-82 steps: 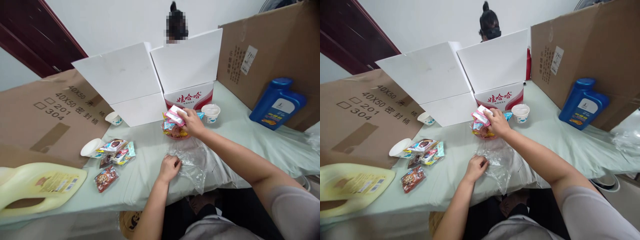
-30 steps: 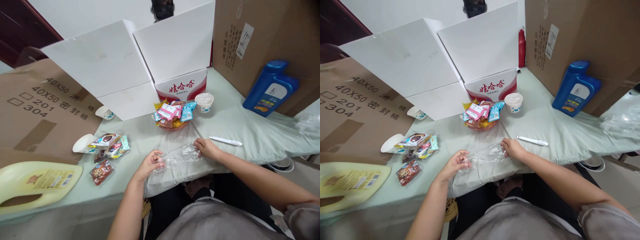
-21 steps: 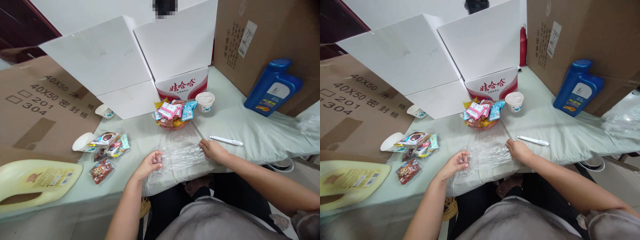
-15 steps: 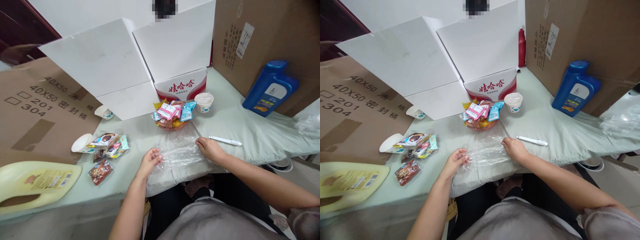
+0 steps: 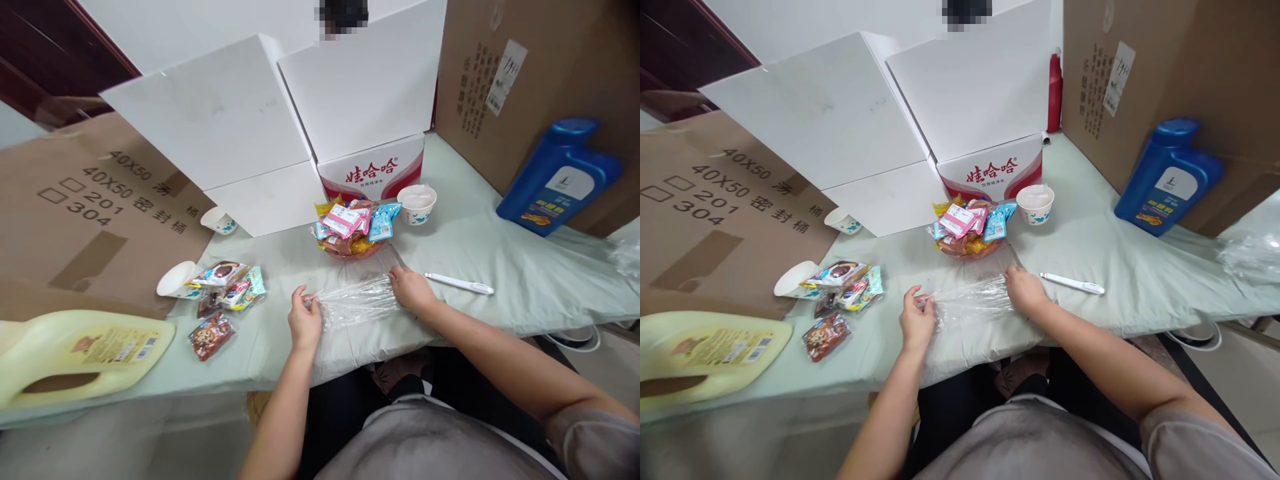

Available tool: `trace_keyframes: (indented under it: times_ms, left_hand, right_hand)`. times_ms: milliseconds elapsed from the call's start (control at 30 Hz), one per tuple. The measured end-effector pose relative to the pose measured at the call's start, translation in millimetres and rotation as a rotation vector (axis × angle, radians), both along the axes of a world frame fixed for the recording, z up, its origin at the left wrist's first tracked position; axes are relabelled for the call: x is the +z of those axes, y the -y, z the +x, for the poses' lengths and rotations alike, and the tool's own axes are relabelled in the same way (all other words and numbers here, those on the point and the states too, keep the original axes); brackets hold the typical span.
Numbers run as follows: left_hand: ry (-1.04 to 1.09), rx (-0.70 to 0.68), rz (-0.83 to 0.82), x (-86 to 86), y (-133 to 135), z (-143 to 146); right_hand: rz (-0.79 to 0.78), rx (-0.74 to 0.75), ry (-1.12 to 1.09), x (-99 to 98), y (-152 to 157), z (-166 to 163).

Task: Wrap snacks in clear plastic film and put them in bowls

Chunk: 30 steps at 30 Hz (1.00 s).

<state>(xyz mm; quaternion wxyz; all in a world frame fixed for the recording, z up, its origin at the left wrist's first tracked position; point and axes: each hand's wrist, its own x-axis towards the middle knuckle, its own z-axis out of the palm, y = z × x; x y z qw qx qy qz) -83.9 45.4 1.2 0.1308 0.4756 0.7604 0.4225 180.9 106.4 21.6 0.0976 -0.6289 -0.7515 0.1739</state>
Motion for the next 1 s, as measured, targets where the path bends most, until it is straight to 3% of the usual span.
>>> trace_keyframes:
  times_ms: [467,667,1000]
  left_hand:
    - [-0.044,-0.015,-0.052,2.1,8,-2]
    - [0.217,-0.169,0.071,-6.6,10,-8]
    - [0.103,-0.223,0.197,-12.3,14,-8]
  right_hand:
    - [-0.025,0.018,0.112,5.0,-2,-4]
    - [-0.01,0.028,0.107,4.8,0,-4]
    - [0.036,0.037,0.096,6.7,7,3]
